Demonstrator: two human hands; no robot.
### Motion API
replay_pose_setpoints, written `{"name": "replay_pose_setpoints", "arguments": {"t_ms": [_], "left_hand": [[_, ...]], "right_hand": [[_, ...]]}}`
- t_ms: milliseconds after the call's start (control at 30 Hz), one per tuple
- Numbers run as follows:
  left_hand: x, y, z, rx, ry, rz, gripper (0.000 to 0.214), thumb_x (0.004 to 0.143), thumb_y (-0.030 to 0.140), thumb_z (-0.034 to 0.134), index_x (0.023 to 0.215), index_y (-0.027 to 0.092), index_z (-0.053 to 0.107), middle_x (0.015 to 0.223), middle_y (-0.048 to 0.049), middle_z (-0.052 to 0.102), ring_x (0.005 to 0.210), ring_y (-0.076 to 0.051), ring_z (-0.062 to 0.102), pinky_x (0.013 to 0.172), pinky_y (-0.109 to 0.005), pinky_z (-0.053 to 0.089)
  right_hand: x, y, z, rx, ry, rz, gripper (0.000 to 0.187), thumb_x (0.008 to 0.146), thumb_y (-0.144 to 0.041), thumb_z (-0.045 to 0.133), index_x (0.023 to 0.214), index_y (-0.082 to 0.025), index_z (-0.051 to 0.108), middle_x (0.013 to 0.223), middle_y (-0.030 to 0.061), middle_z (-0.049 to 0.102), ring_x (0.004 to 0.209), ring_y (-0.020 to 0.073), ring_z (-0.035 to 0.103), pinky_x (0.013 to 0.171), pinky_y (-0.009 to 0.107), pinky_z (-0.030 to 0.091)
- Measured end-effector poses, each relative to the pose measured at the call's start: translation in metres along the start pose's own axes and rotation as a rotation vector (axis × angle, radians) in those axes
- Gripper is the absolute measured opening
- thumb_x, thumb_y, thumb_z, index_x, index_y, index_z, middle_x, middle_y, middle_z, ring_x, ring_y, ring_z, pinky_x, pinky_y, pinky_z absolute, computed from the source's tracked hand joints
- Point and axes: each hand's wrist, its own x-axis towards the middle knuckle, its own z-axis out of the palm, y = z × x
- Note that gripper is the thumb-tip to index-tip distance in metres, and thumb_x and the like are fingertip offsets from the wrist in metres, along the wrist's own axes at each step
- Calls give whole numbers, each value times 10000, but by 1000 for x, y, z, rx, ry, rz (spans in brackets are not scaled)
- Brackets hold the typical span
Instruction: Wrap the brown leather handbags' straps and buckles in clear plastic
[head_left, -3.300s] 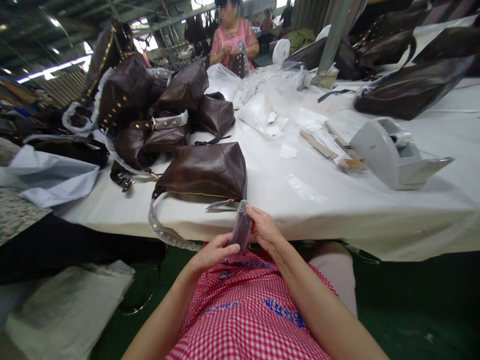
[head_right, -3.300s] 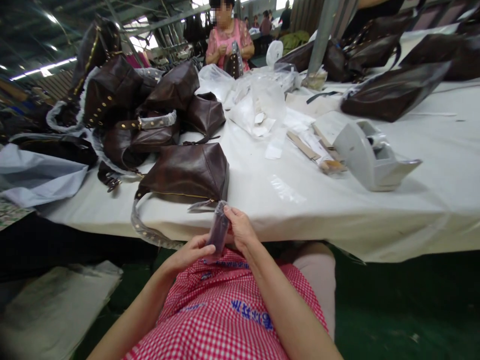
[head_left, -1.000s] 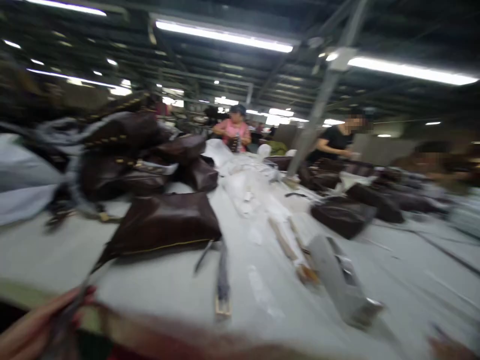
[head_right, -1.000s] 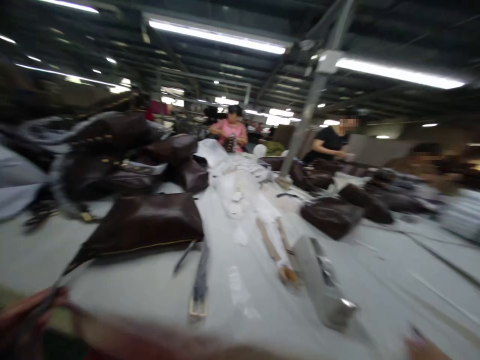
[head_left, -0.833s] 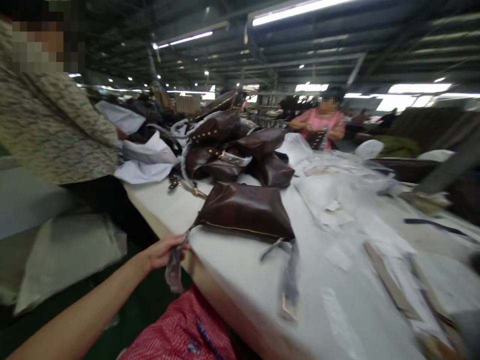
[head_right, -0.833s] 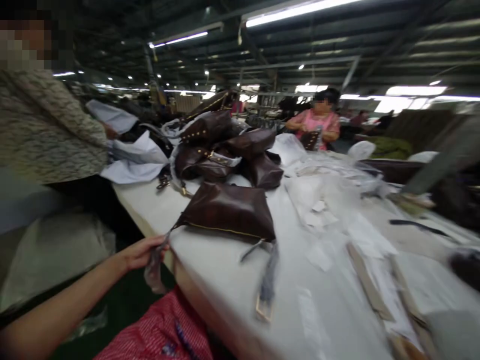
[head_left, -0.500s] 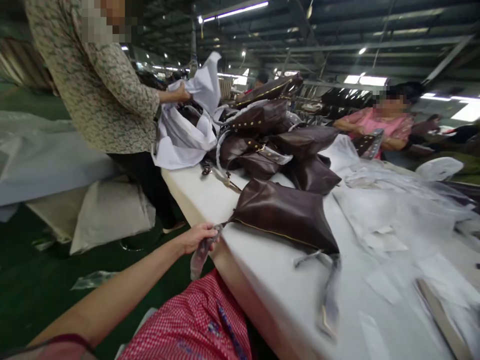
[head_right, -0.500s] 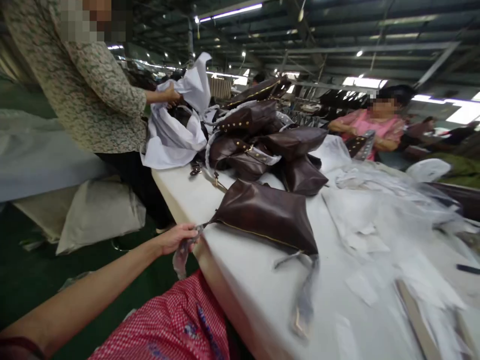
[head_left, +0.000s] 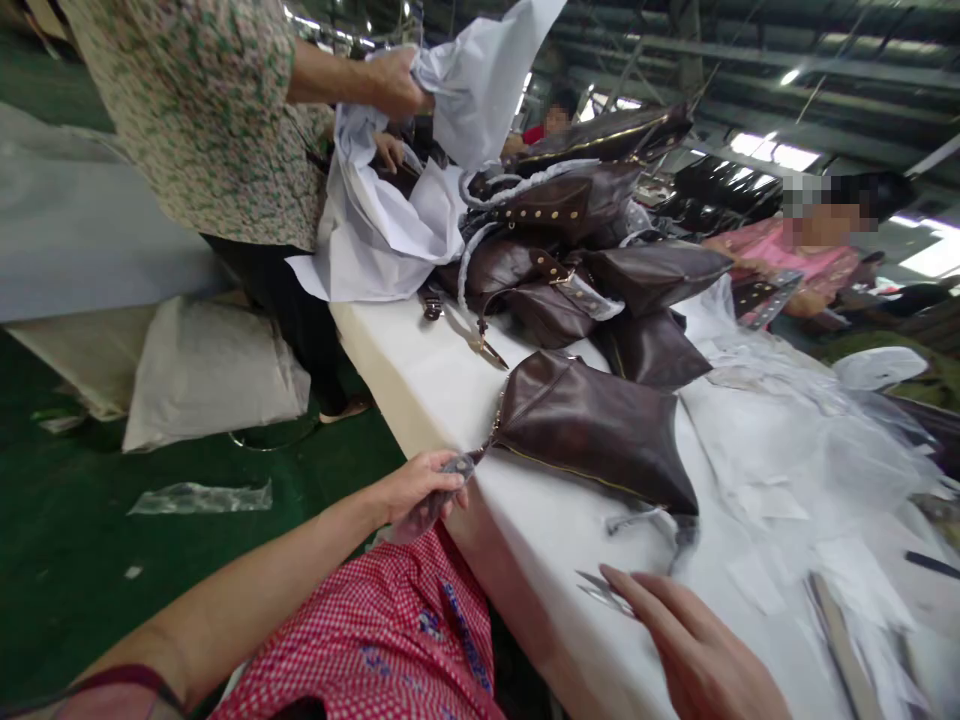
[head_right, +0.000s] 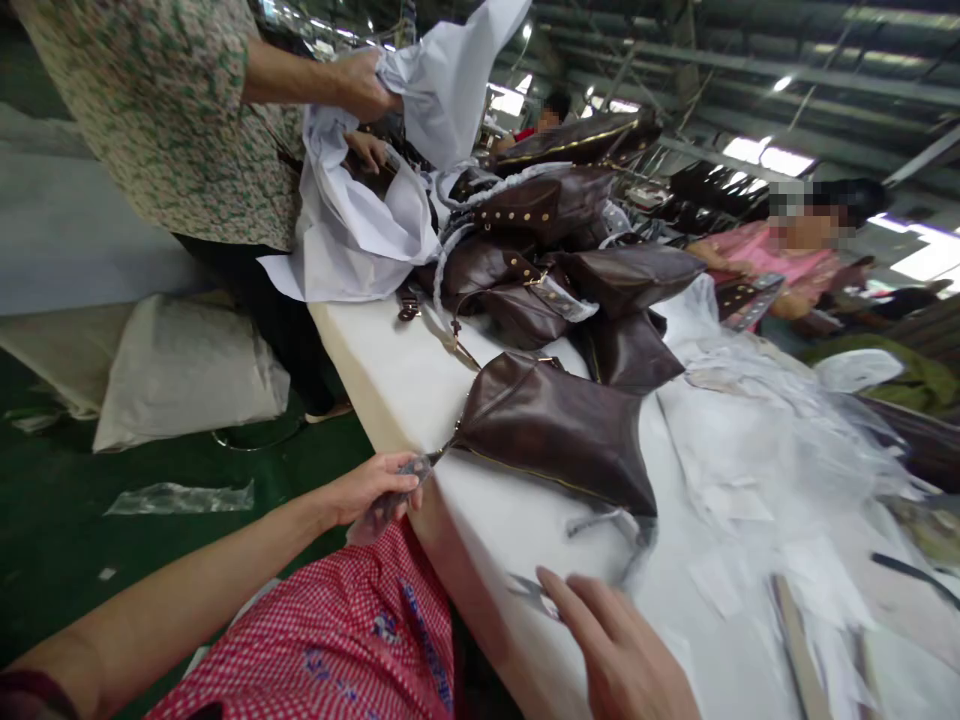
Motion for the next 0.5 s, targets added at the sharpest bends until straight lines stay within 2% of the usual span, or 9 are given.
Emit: {"name": "replay_pose_setpoints", "arguments": {"t_ms": [33, 100, 233, 333, 500], "left_hand": [[0, -4, 1, -17, 5, -1, 275, 698, 314, 666, 865, 165, 507, 718, -25, 681, 419, -64, 528, 336, -129, 298], [-2, -9, 3, -31, 10, 20, 265, 694, 276, 663, 881, 166, 511, 735, -23, 689, 394, -52, 508, 323, -125, 273], [-8, -7, 11, -24, -9, 12, 248, 682, 234, 651, 880, 159, 523, 717, -12, 684, 371, -42, 489, 324, -127, 274], [-13, 0, 16, 26, -25, -13, 229, 687, 205, 626, 889, 159, 528, 670, 5, 672, 360, -40, 472, 322, -126, 263], [-16, 4, 17, 84, -65, 22, 227, 704, 201, 593, 918, 155, 529, 704, -10, 688, 378, -48, 482, 335, -140, 282]], "right_hand": [[19, -4, 7, -85, -16, -124, 440, 915, -158, 342, 1174, -377, 623, 929, 52, 680, 756, 204, 648, 636, 312, 523], [58, -13, 19, -246, -29, -297, 409, 909, -94, 351, 1149, -278, 626, 953, 75, 671, 764, 201, 604, 678, 313, 476], [113, -30, 35, -395, -66, -463, 271, 914, -101, 455, 1097, -219, 615, 1000, 78, 650, 776, 191, 536, 700, 312, 388], [129, -35, 38, -445, -116, -492, 214, 922, -117, 478, 1055, -215, 615, 941, 63, 637, 761, 189, 505, 673, 320, 340], [132, -35, 39, -461, -210, -448, 156, 931, -143, 497, 997, -228, 609, 868, 45, 601, 741, 196, 479, 648, 337, 295]]}}
